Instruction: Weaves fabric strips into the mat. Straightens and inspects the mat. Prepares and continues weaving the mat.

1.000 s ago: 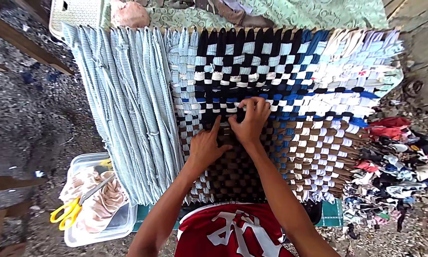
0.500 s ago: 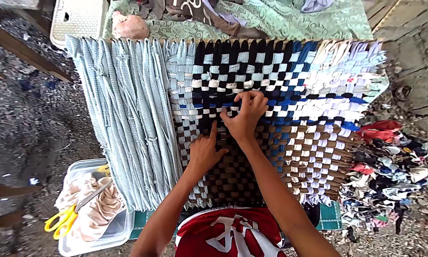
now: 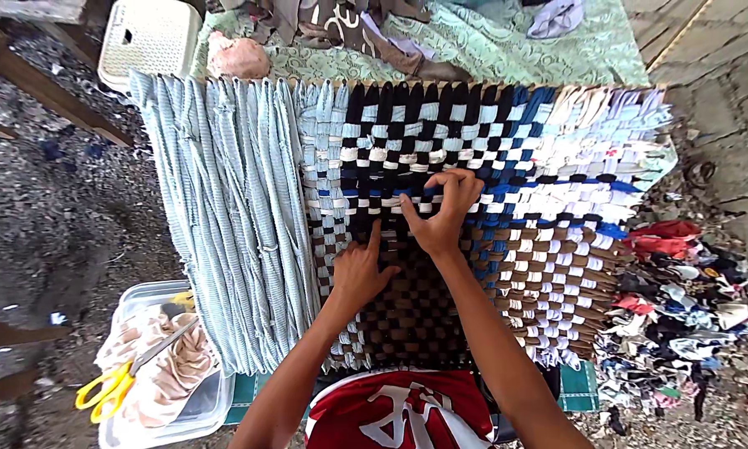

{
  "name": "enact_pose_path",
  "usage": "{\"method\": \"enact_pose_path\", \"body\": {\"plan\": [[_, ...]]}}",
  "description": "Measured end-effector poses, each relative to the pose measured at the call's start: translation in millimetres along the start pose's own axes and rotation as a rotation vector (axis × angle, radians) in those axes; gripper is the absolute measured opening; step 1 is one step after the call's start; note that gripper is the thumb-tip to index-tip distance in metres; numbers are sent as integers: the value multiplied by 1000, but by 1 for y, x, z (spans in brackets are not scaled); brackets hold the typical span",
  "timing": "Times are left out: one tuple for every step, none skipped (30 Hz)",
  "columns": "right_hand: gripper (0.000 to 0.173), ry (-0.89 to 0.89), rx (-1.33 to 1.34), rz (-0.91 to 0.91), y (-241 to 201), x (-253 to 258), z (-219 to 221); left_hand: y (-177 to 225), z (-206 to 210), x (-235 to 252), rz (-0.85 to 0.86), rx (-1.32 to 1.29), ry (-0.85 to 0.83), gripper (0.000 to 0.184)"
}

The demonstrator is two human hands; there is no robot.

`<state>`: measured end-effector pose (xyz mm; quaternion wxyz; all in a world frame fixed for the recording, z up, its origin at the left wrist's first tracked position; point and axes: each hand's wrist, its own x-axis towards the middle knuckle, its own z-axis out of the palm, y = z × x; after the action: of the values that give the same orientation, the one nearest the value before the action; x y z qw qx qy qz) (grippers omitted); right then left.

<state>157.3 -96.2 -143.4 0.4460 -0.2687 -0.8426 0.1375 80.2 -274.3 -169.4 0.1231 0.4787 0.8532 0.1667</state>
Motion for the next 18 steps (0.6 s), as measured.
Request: {"method": "enact_pose_path", "body": {"plan": [[47, 65, -28, -21, -3, 8, 2, 0, 1, 0, 10, 1, 11, 102], [50, 97, -64, -36, -7, 15, 4, 0, 2, 0, 19, -2, 24, 102], [52, 102, -101, -43, -10, 20, 7, 0, 2, -1, 19, -5, 26, 102], [52, 95, -132, -45, -12, 24, 11, 0, 2, 0, 13, -6, 20, 102], [51, 89, -159, -39, -13, 27, 15, 0, 1, 0, 7, -2, 13, 103], [48, 90, -180, -31, -13, 30, 19, 1, 1, 1, -3, 2, 4, 103], [45, 97, -195, -24, -13, 31, 21, 1, 0, 1, -14, 4, -2, 103], [43, 102, -204, -19, -12, 33, 23, 2, -1, 2, -25, 2, -5, 103], [42, 106, -211, -17, -10, 34, 24, 2, -1, 2, -34, 2, -5, 103], [41, 103, -210, -16, -8, 34, 24, 2, -1, 2, -40, 0, -6, 103], [39, 97, -199, -19, -7, 34, 23, 2, -1, 1, -41, -2, -5, 102], [37, 92, -184, -24, -5, 32, 21, 2, -1, 1, -41, -5, -5, 102], [35, 88, -165, -33, -3, 30, 20, 2, -1, 0, -42, -12, -10, 102], [34, 87, -146, -45, -1, 29, 20, 2, -1, 1, -43, -16, -12, 102], [32, 91, -126, -58, 1, 27, 21, 2, -2, 1, -49, -19, -19, 102], [31, 97, -99, -66, 3, 27, 21, 2, -2, 1, -55, -20, -28, 102], [31, 97, -67, -66, 3, 26, 20, 2, -2, 1, -57, -19, -33, 102], [32, 102, -36, -63, 2, 26, 18, 2, -2, 1, -54, -19, -29, 102]]}}
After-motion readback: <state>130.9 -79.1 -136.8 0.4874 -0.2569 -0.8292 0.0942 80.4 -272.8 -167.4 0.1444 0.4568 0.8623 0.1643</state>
